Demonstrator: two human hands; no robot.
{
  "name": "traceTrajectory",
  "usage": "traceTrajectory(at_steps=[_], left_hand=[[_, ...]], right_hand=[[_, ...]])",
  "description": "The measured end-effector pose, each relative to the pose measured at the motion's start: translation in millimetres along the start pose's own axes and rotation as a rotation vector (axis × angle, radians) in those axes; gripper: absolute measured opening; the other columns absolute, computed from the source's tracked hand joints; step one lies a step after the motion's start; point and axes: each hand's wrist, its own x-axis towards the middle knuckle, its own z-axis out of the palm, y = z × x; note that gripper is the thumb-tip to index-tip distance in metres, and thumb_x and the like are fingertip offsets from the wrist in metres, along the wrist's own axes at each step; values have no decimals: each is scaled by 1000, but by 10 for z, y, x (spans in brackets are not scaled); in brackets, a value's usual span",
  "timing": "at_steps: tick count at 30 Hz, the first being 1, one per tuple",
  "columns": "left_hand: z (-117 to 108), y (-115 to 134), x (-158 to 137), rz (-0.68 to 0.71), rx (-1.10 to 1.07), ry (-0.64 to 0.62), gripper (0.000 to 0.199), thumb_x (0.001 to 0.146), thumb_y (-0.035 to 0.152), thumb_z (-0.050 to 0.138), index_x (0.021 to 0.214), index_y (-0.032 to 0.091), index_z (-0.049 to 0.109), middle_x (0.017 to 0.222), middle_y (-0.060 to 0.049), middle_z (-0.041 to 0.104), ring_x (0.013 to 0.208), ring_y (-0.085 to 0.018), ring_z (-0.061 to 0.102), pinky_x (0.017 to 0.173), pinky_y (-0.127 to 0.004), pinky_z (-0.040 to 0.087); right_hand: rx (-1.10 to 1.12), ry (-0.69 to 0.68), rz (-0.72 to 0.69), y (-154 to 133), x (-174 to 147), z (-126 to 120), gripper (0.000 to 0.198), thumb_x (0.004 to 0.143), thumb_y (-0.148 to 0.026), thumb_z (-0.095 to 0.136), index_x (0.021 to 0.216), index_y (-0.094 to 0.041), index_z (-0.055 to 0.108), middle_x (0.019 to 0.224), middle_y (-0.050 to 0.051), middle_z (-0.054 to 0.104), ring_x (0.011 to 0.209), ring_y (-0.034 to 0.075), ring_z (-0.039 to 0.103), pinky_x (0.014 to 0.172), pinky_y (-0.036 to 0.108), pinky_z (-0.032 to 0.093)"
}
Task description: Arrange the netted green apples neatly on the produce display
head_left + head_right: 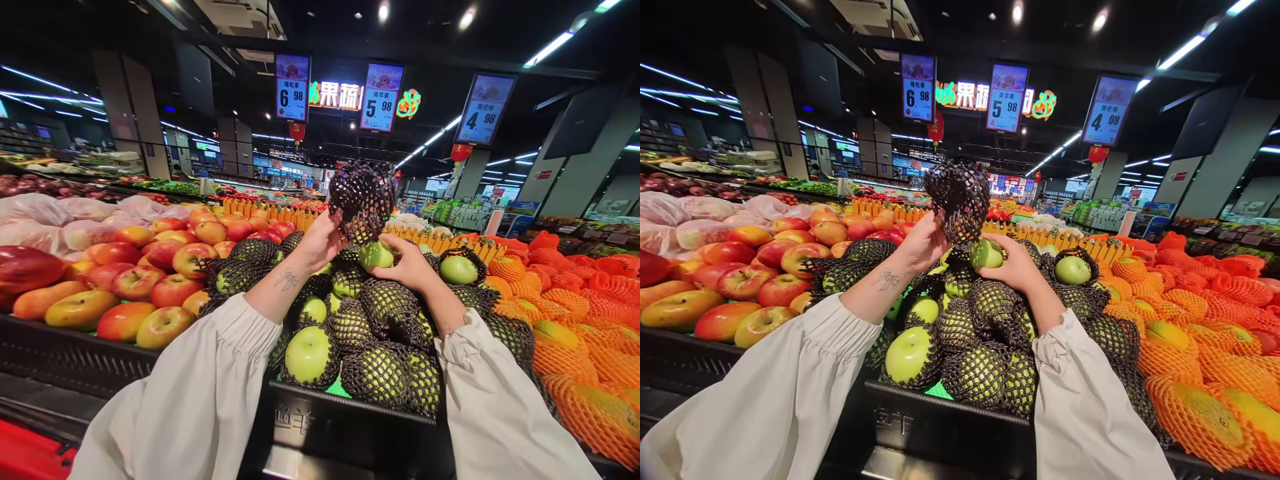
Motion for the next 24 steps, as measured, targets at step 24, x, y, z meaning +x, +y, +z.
traceTrajectory(at_steps=[24], left_hand=[[268, -178, -106, -319, 175, -169, 36, 92, 53, 55, 101, 20, 45, 81, -2, 66, 56, -13, 63, 50, -23, 45]], right_hand=[[468, 206, -79, 26, 103, 83, 49, 48, -32, 91, 90, -22, 69, 97, 8, 74, 98, 31, 68, 94, 44, 55]])
